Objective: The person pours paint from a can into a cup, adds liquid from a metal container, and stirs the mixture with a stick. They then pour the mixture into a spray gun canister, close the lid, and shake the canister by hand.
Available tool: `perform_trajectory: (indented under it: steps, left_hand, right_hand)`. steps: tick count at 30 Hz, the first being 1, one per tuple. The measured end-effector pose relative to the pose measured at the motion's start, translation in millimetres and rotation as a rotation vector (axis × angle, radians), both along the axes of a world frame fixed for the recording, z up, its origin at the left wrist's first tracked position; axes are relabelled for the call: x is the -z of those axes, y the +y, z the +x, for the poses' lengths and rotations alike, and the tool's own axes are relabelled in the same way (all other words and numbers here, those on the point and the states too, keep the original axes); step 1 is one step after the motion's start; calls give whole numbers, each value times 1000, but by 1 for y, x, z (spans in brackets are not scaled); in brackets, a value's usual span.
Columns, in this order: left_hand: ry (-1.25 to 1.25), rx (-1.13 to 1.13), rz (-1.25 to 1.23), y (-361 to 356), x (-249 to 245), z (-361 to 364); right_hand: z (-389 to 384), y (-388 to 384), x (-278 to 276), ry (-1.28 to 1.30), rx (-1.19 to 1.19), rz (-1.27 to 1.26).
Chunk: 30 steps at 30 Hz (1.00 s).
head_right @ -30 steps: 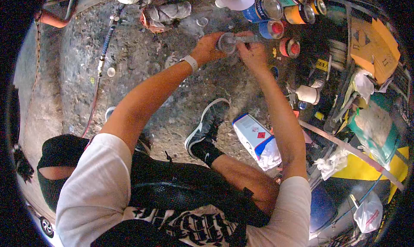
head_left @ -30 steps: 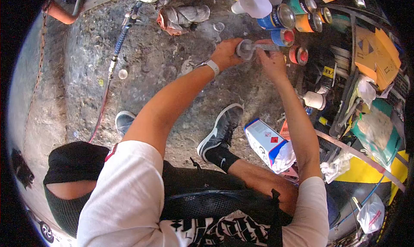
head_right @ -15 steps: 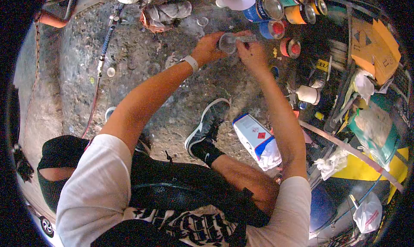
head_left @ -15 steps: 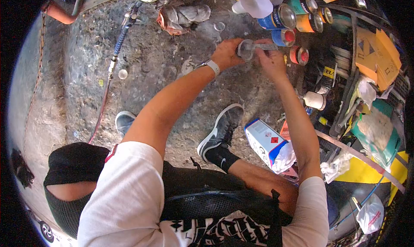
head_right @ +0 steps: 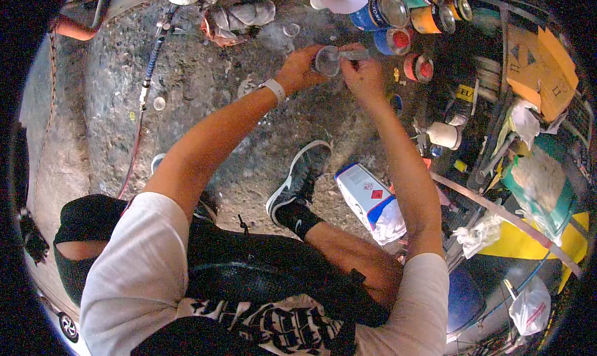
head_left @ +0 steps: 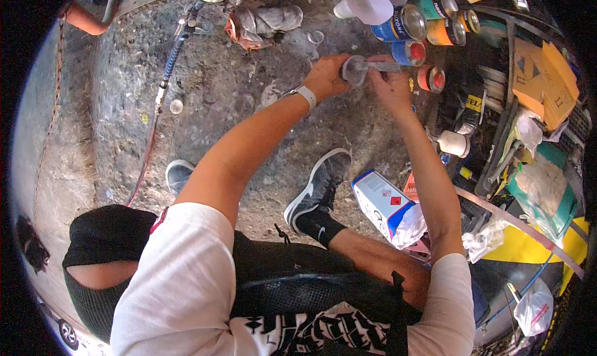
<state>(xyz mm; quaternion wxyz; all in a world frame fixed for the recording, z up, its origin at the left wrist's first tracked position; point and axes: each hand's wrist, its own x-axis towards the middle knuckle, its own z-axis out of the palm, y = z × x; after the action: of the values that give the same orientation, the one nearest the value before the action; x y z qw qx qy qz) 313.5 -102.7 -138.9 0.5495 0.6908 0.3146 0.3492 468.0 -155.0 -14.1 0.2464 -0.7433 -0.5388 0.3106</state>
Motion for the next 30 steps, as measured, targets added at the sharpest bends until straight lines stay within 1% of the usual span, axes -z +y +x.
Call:
perform_trajectory:
  steps: [1,3,4,6,7,9,10,12,13,15,16,18,19,21,22,24,25,27,28,30]
  left_hand:
    - [-4,-10,23,0,2,2]
    - [-8,-19,50,1,4,4]
    - [-20,-5,25,2,3,3]
    - [-29,8,-3,2,-1,-1]
    - [15,28,-38,2,-5,-3]
    - [56,54,-69,2,-8,-1]
    - [64,37,-53,2,-6,1]
    - [77,15,-36,3,-5,1]
    - [71,16,-26,3,-6,-1]
    - [62,21,-16,2,-3,0]
    - [31,15,-16,2,0,2]
    - [2,7,-14,3,2,4]
    - [19,6,-12,3,2,3]
    - [38,2,-14,2,2,0]
    - [34,13,1,2,2,1]
    - [24,27,19,3,1,3]
    - [14,3,36,2,1,3]
    - [9,-27,52,2,2,1]
    - [-5,-15,29,2,2,0]
    - [-23,0,6,1,2,1]
  right_hand:
    - [5,-2,4,-3,3,1]
    - [6,-2,6,-200,-300,184]
    - [4,-1,3,-199,-299,186]
    - [-2,0,-4,3,-60,54]
    - [-1,-1,-4,3,-59,52]
    - [5,-4,-6,-357,-196,-48]
    - [7,-4,-3,-357,-194,-47]
    - [4,-2,1,-12,-67,-55]
    - [1,-2,0,-10,-70,-56]
    - [-4,-3,-5,-153,-127,155]
    - [-3,-4,-8,-156,-124,156]
    - [-2,-5,-13,-123,-200,-39]
    - [-4,-3,-13,-122,-202,-38]
    - [-6,0,-14,68,103,-139]
    - [-4,-2,-13,66,104,-141]
    - [1,-5,-9,-365,-262,102]
    - [2,-6,-7,-366,-262,104]
    - [0,-6,-1,-30,-83,-20]
    - [0,-6,1,-27,-86,-22]
    - [2,-4,0,-82,-100,81]
